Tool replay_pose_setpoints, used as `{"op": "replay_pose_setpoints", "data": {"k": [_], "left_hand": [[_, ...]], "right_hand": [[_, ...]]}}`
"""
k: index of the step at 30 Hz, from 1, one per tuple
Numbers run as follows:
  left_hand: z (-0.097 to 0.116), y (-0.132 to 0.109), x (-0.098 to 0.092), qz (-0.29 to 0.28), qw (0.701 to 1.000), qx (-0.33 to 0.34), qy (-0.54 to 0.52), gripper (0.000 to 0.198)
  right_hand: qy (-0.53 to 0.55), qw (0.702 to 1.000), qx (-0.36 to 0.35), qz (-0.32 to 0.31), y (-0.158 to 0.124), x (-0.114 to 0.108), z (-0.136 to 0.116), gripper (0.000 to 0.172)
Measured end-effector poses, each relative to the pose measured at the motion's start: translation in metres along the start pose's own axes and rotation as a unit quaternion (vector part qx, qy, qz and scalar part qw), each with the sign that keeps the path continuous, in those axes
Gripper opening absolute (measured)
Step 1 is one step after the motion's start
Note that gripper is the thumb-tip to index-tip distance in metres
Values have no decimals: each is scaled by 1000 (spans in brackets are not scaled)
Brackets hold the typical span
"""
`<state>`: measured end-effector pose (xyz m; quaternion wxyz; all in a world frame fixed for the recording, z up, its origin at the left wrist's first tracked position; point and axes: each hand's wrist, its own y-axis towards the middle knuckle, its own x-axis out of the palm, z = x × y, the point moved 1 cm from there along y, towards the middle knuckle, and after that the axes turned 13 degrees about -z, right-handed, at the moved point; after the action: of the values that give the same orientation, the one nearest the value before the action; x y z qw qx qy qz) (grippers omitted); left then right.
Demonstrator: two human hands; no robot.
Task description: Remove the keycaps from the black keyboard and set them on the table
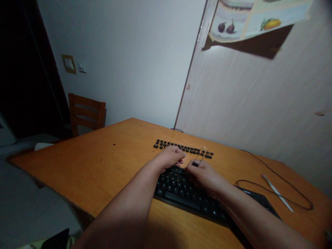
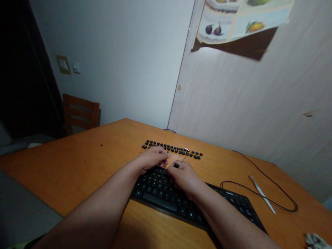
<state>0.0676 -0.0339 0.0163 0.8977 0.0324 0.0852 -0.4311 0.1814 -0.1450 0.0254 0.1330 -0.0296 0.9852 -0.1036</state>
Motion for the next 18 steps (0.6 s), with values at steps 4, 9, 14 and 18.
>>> {"op": "replay_pose_setpoints", "data": {"k": [4,9,14,18], "left_hand": [[1,-1,0,-9,1000,0,6,12],[1,-1,1,-12,1000,-4,10,8],[-2,1,0,-16,1000,-2,20,9],[-3,3,-1,-26,999,3,42,8]], "right_hand": [[-2,1000,9,18,1,-2,2,19],[12,999,25,21,3,-4,4,16],[12,999,25,16,1,-5,2,17],[-13,998,-37,-40,-5,0,-5,19]]}}
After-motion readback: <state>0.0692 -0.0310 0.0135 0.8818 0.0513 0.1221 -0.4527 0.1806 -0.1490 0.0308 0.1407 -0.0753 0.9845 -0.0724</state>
